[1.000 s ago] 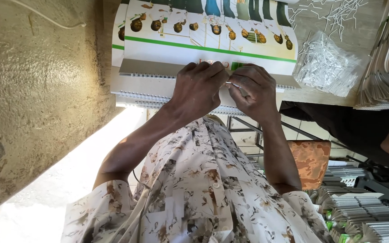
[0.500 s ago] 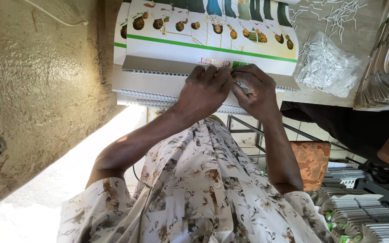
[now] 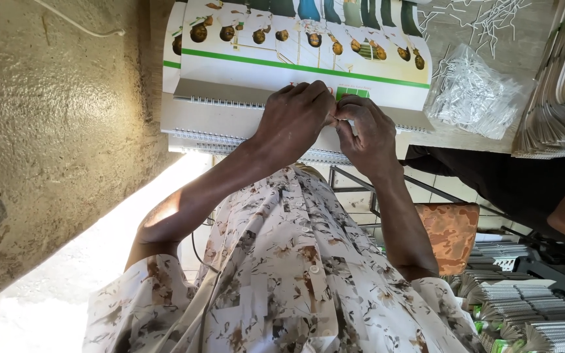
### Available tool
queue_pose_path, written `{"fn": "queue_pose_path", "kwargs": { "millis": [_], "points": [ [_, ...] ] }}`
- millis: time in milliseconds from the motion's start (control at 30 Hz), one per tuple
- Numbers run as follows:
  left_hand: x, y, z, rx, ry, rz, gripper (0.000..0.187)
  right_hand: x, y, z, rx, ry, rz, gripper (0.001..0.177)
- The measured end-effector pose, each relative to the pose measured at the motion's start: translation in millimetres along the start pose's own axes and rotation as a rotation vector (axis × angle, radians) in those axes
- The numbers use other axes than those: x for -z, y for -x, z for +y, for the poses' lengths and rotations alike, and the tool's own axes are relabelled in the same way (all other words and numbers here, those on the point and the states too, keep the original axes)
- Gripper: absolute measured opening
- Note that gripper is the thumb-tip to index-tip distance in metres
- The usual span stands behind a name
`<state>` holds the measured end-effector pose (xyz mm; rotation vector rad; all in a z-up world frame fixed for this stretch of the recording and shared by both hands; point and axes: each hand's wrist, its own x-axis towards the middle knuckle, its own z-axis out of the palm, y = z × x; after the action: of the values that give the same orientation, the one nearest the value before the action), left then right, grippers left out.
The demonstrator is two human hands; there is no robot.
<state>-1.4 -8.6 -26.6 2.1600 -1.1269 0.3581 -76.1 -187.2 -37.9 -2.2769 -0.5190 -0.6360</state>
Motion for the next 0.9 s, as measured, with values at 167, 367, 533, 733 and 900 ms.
{"fn": "queue_pose_path", "kwargs": {
  "millis": [167,367,533,733,900],
  "points": [
    [4.0,2.5,-0.8,0.099,0.296,-0.072,0.013,6.2,-4.5,2.3,0.024,0.008,0.01,0.015],
    [15.4,2.5,8.5,0.236,0.435,-0.023,0.041,12.2,-8.7,4.7,0.036,0.008,0.024,0.015],
    [-3.9,5.7,9.0,0.049,0.273,0.115,0.025,9.8,-7.8,4.2,0.061,0.044,0.036,0.011],
    [23.5,3.2,16.3,-0.062,-0.057,0.195,0.027,17.3,-15.4,1.8,0.041,0.012,0.04,0.017],
    [38.4,6.8,5.8,-0.17,-0.145,0.1,0.01,22.1,-22.8,3.1,0.016,-0.059,0.053,0.018]
  ]
}}
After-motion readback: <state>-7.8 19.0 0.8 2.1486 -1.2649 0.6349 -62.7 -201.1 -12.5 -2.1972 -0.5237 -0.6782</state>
